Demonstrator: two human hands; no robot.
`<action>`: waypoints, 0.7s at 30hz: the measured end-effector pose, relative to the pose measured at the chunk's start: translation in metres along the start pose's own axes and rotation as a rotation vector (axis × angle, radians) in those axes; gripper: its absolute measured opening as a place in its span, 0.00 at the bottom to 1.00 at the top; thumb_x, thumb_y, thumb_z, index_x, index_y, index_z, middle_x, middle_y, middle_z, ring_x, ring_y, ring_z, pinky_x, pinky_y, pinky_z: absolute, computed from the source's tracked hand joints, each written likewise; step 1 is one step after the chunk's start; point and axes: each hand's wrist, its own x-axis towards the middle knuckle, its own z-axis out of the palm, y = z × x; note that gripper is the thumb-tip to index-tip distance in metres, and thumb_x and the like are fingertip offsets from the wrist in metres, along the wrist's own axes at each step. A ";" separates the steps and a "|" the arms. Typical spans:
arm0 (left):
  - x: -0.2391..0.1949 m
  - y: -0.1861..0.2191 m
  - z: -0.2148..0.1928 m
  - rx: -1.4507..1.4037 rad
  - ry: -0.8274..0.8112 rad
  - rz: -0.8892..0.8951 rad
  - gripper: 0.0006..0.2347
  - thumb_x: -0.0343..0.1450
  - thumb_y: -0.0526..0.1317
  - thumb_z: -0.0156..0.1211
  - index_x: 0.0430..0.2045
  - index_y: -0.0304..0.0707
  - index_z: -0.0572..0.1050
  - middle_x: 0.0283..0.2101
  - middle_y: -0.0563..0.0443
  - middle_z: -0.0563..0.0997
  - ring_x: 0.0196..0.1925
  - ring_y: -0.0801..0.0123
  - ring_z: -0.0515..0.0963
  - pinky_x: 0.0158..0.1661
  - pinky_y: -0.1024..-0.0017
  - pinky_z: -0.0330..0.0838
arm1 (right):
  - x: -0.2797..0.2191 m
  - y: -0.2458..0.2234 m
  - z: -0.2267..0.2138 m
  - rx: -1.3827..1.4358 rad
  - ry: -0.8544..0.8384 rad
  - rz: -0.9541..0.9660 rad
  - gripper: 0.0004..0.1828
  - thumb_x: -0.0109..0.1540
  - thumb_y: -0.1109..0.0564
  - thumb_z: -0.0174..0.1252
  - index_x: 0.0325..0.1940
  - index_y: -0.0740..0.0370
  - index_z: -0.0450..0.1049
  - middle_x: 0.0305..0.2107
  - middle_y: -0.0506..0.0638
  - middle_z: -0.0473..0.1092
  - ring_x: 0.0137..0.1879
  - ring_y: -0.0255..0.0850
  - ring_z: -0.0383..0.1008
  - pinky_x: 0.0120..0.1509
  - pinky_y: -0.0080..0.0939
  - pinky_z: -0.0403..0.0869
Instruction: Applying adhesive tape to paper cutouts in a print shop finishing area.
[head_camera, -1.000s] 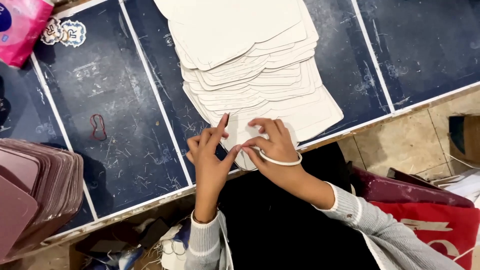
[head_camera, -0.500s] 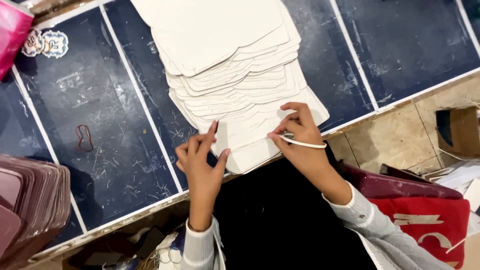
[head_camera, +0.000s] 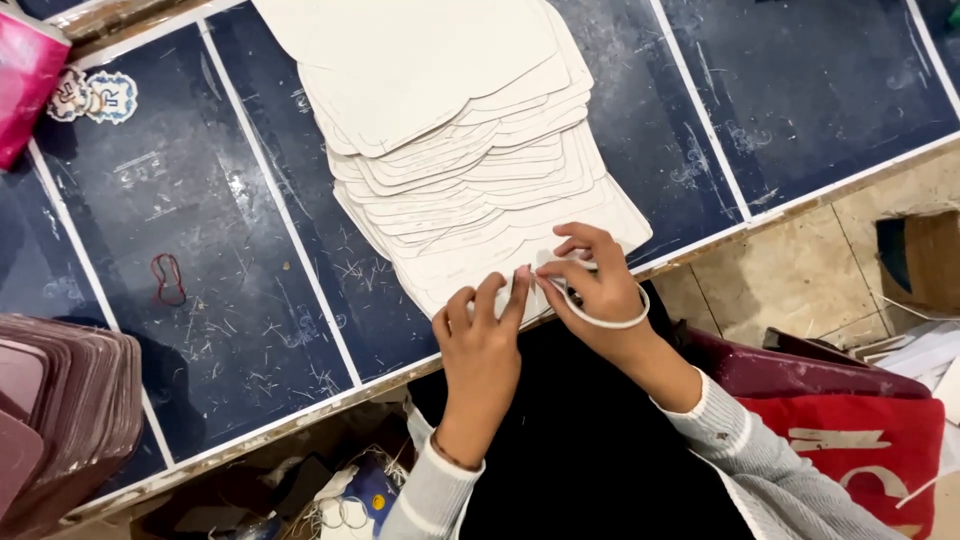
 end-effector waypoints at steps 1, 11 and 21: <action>0.005 0.002 -0.001 -0.003 0.000 0.001 0.22 0.69 0.27 0.61 0.57 0.49 0.84 0.55 0.47 0.77 0.54 0.51 0.69 0.51 0.55 0.61 | -0.004 0.003 0.002 -0.003 0.000 0.001 0.04 0.62 0.63 0.72 0.39 0.62 0.82 0.56 0.53 0.71 0.51 0.47 0.81 0.56 0.45 0.80; 0.000 -0.024 -0.035 -0.293 -0.065 -0.356 0.27 0.67 0.29 0.67 0.63 0.57 0.82 0.50 0.51 0.72 0.53 0.49 0.63 0.50 0.53 0.55 | -0.013 -0.029 -0.003 0.298 -0.071 0.149 0.08 0.59 0.62 0.74 0.42 0.61 0.85 0.55 0.58 0.71 0.50 0.51 0.79 0.56 0.49 0.80; -0.016 -0.025 -0.051 -0.562 -0.171 -0.593 0.28 0.71 0.38 0.74 0.70 0.50 0.76 0.52 0.45 0.72 0.52 0.50 0.59 0.54 0.51 0.49 | -0.014 -0.047 0.017 0.291 -0.199 0.084 0.05 0.61 0.59 0.72 0.36 0.59 0.81 0.51 0.56 0.73 0.48 0.51 0.75 0.54 0.51 0.76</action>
